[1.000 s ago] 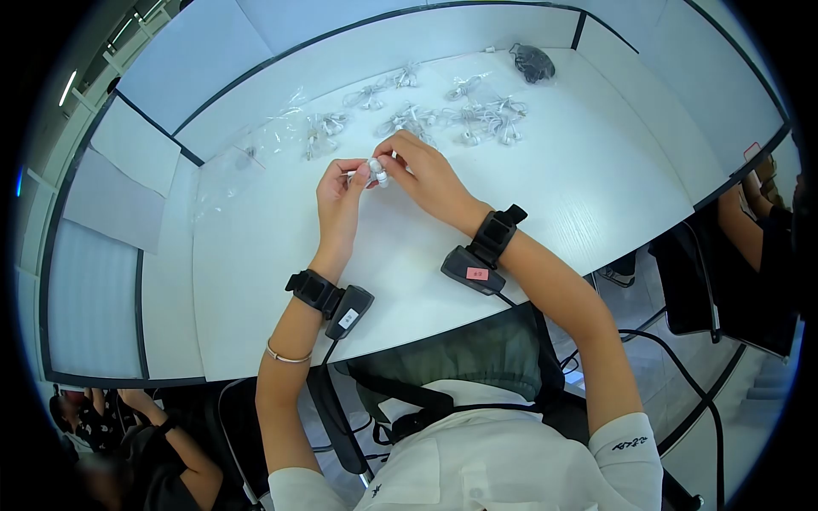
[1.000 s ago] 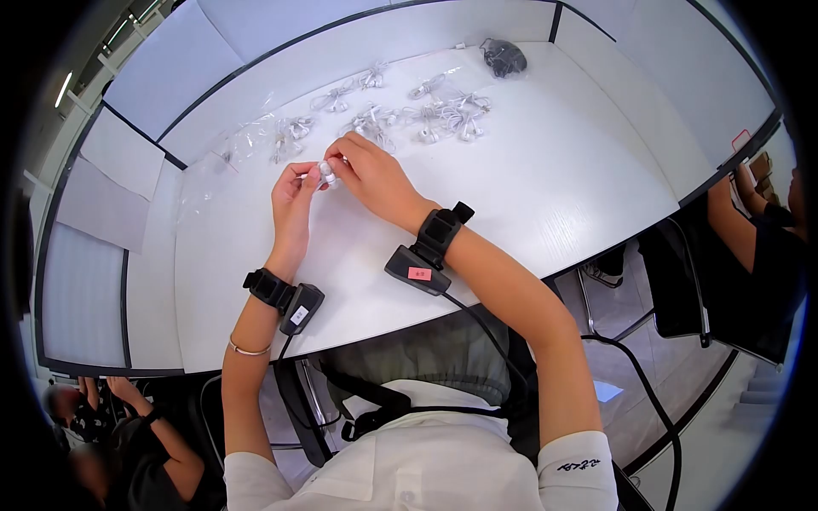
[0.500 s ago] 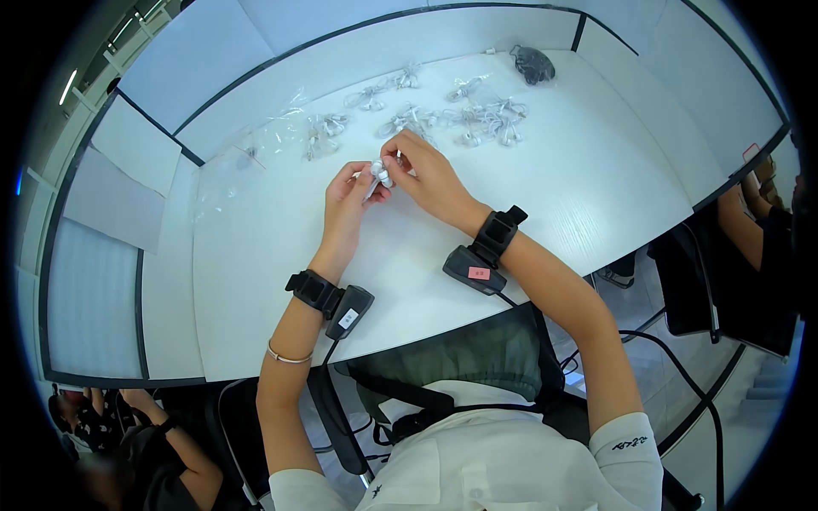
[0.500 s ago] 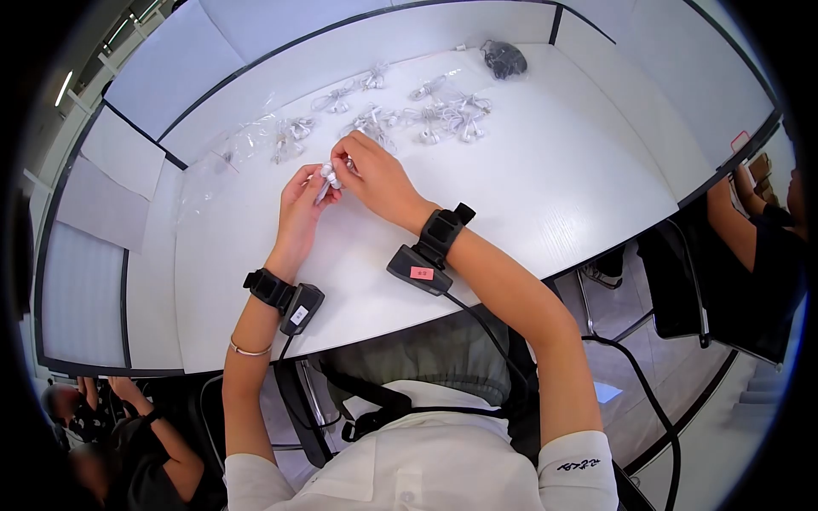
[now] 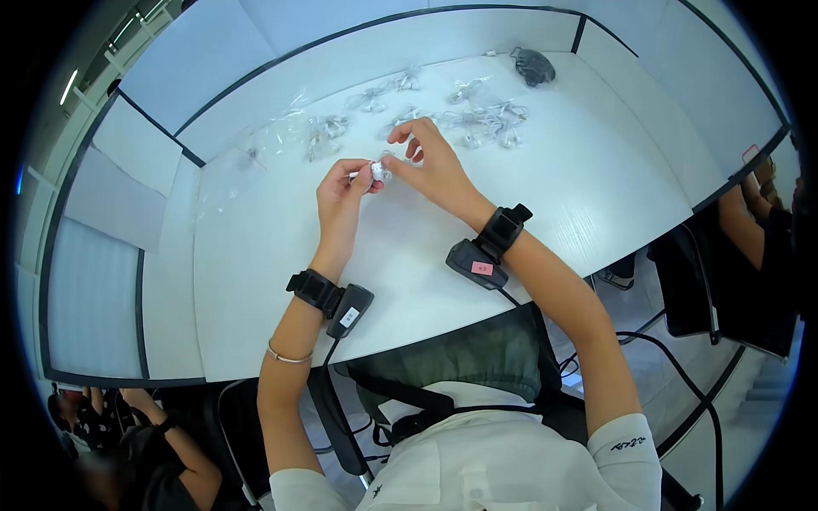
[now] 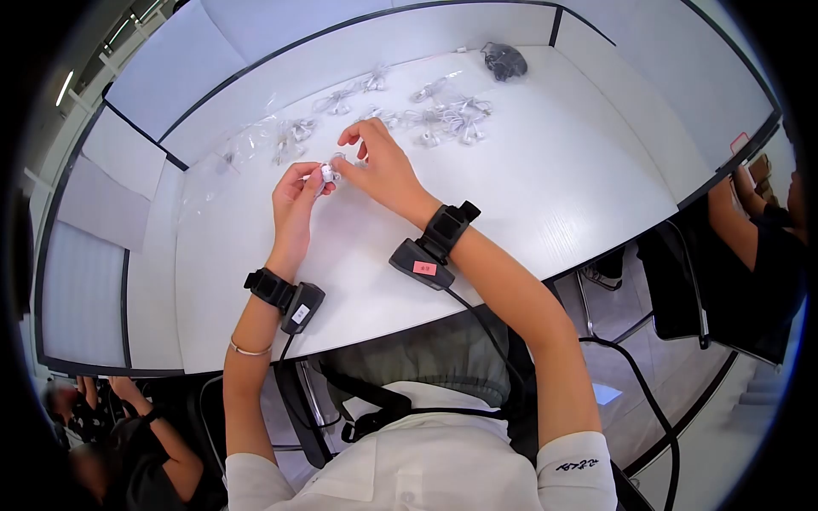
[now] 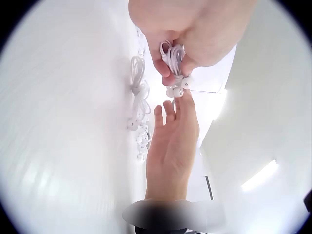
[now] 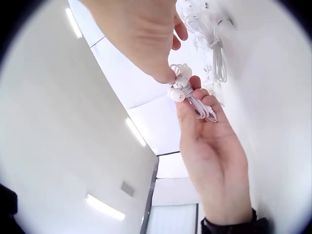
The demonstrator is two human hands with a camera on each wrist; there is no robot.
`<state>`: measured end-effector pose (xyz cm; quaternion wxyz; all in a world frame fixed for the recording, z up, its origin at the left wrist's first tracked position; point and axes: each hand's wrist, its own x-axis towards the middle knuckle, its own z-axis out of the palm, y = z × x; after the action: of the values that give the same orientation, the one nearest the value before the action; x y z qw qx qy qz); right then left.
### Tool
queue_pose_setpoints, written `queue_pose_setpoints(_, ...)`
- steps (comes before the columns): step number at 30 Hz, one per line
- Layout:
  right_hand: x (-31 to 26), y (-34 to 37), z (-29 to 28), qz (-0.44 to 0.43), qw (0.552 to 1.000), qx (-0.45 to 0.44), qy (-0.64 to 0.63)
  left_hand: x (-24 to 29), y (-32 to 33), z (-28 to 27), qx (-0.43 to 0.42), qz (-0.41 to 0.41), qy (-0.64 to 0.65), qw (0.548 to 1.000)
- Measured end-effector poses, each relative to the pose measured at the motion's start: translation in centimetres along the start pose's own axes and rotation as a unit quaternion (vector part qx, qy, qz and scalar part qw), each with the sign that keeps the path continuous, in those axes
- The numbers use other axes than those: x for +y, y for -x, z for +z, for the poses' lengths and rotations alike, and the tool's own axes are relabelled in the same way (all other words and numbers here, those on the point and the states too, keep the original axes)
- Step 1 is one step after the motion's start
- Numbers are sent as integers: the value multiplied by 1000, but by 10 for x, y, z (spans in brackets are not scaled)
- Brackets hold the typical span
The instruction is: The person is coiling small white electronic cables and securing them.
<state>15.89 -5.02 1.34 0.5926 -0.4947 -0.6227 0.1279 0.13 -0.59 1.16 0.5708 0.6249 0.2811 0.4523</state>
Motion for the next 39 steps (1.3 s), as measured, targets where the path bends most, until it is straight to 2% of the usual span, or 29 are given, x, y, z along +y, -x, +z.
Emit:
queue_pose_setpoints(6,-11,2,1,123,990,-71,3,2,-1,0,37,21,-18,999)
queue_pose_setpoints(9,-22,3,2,143,985,-92,33,0,-1,1,44,41,-35,998)
queue_pose_setpoints(12,-18,5,6,124,990,-69,13,-2,-2,2,42,74,-57,995)
queue_pose_setpoints(15,-8,6,13,126,986,-46,-100,-1,-2,4,40,88,-68,993)
queue_pose_setpoints(18,-6,7,17,121,979,-45,-159,0,0,6,47,98,-80,991)
queue_pose_setpoints(21,-8,8,18,161,963,-42,-210,5,3,10,57,118,-117,984)
queue_pose_setpoints(27,-12,8,17,196,959,-21,-203,9,3,12,64,171,-208,961)
queue_pose_setpoints(33,-26,11,21,262,894,10,-365,15,2,14,84,225,-268,933)
queue_pose_setpoints(35,-27,11,22,270,889,14,-371,14,1,13,88,242,-275,926)
queue_pose_setpoints(39,-24,12,24,249,892,10,-376,18,3,13,87,215,-261,937)
